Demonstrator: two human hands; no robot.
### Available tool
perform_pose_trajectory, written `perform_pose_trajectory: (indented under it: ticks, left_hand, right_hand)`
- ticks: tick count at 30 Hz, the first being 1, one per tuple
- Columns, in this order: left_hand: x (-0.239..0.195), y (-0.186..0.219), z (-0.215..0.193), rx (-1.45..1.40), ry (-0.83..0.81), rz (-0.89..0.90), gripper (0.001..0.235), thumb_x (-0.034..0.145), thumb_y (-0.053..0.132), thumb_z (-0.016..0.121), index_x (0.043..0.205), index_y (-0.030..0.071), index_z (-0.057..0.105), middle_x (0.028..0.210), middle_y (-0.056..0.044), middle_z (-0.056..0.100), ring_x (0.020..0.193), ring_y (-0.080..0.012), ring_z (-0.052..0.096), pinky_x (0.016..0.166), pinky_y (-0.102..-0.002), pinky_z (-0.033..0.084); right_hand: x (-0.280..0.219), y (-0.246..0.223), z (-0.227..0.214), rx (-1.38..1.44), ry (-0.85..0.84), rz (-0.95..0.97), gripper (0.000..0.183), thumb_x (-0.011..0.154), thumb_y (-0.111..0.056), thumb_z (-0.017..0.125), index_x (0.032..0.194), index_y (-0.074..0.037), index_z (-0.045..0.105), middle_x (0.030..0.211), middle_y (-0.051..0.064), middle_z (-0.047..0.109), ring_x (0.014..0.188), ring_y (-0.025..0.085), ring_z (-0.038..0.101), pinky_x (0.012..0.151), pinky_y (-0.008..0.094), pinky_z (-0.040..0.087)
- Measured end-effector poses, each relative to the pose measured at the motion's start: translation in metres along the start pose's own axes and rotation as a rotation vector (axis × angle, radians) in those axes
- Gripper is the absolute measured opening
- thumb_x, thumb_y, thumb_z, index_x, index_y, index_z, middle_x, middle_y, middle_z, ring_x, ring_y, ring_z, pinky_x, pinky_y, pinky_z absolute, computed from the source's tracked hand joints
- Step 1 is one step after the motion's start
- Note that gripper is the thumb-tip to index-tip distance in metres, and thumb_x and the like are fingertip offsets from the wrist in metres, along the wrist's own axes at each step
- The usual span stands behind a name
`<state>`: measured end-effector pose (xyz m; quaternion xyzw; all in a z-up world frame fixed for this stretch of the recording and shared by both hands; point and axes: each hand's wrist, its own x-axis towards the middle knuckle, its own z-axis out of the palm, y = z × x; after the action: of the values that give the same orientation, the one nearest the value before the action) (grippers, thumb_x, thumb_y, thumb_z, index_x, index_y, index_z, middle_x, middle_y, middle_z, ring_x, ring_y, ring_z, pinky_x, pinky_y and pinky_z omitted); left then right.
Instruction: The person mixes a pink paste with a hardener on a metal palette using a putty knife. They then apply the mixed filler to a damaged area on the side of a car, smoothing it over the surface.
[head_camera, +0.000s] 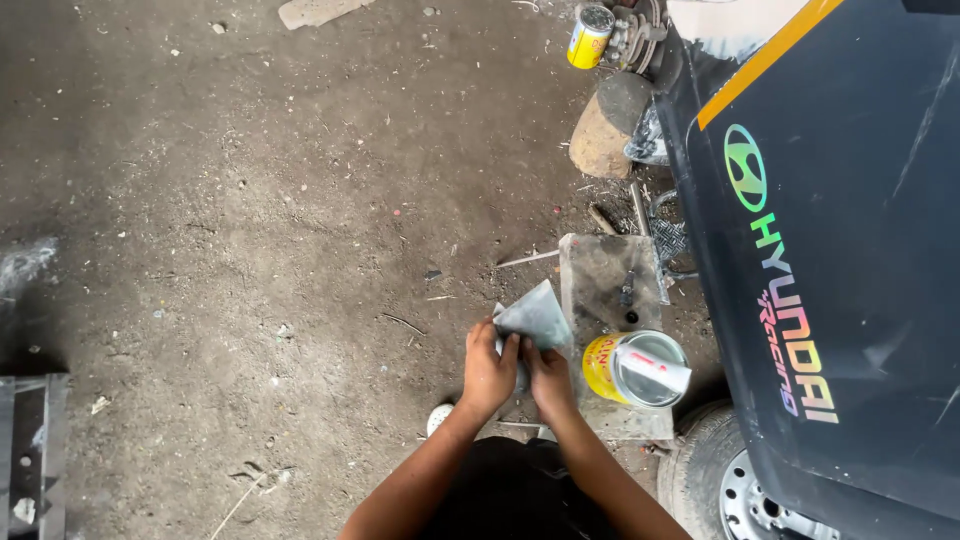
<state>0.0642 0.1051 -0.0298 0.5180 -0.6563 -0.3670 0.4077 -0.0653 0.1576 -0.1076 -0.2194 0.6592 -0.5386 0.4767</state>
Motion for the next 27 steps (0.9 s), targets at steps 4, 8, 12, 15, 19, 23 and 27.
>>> perform_pose_trajectory:
  ticks: [4, 8, 12, 15, 19, 23, 27]
  left_hand:
    - [0.008, -0.029, -0.01, -0.126, 0.006, 0.069, 0.026, 0.098, 0.017, 0.068, 0.109, -0.007, 0.067, 0.122, -0.028, 0.067, 0.113, -0.0422, 0.063, 0.1, -0.046, 0.05]
    - [0.035, -0.014, -0.041, -0.316, -0.047, -0.218, 0.026, 0.102, 0.021, 0.063, 0.111, -0.002, 0.069, 0.11, -0.025, 0.071, 0.103, -0.0404, 0.068, 0.092, -0.046, 0.054]
    - [0.043, 0.012, -0.06, -0.249, -0.032, -0.063, 0.033, 0.098, 0.028, 0.067, 0.117, 0.0, 0.068, 0.118, -0.023, 0.069, 0.112, -0.0386, 0.066, 0.096, -0.045, 0.053]
    - [0.031, 0.034, -0.057, -0.15, -0.072, 0.238, 0.044, 0.098, 0.033, 0.067, 0.129, 0.002, 0.063, 0.138, -0.024, 0.06, 0.13, -0.0404, 0.057, 0.109, -0.047, 0.045]
    - [0.021, 0.026, -0.04, 0.092, -0.2, 0.566, 0.07, 0.096, 0.044, 0.067, 0.152, 0.008, 0.049, 0.16, -0.029, 0.039, 0.151, -0.0452, 0.036, 0.122, -0.055, 0.027]
    - [0.037, -0.009, -0.044, 0.335, -0.197, 0.439, 0.086, 0.088, 0.05, 0.072, 0.155, 0.008, 0.04, 0.159, -0.032, 0.032, 0.149, -0.0471, 0.028, 0.117, -0.058, 0.021]
    - [0.038, -0.036, -0.027, -0.009, -0.217, 0.016, 0.095, 0.088, 0.049, 0.074, 0.158, 0.003, 0.029, 0.156, -0.031, 0.037, 0.146, -0.0441, 0.036, 0.116, -0.051, 0.033]
  right_hand:
    - [-0.034, -0.034, 0.022, -0.001, 0.047, -0.095, 0.041, 0.096, -0.039, 0.065, 0.108, 0.0, 0.074, 0.102, 0.003, 0.076, 0.093, 0.009, 0.064, 0.084, 0.026, 0.051]
    - [-0.028, -0.015, 0.01, 0.04, 0.173, -0.141, 0.045, 0.095, -0.043, 0.066, 0.11, -0.002, 0.071, 0.106, 0.002, 0.073, 0.096, 0.01, 0.062, 0.086, 0.027, 0.05]
    - [0.014, 0.028, -0.019, -0.025, 0.2, -0.086, 0.058, 0.106, -0.044, 0.07, 0.106, 0.014, 0.07, 0.096, 0.014, 0.065, 0.09, 0.019, 0.049, 0.08, 0.036, 0.044]
    - [0.009, -0.003, -0.007, -0.012, -0.029, -0.152, 0.045, 0.099, -0.034, 0.069, 0.118, 0.007, 0.064, 0.108, 0.011, 0.065, 0.1, 0.018, 0.055, 0.085, 0.034, 0.047]
    - [-0.012, -0.071, 0.018, 0.403, -0.168, 0.05, 0.041, 0.094, -0.029, 0.058, 0.13, -0.008, 0.06, 0.125, 0.003, 0.069, 0.109, 0.014, 0.069, 0.091, 0.031, 0.056]
    - [0.01, -0.087, 0.001, 0.444, -0.119, 0.067, 0.039, 0.1, -0.031, 0.061, 0.128, -0.004, 0.061, 0.113, 0.005, 0.072, 0.099, 0.018, 0.068, 0.08, 0.036, 0.054]
    - [0.05, -0.085, -0.027, 0.641, -0.06, 0.049, 0.035, 0.105, -0.046, 0.065, 0.122, -0.015, 0.06, 0.081, -0.001, 0.061, 0.067, 0.013, 0.051, 0.063, 0.033, 0.042]
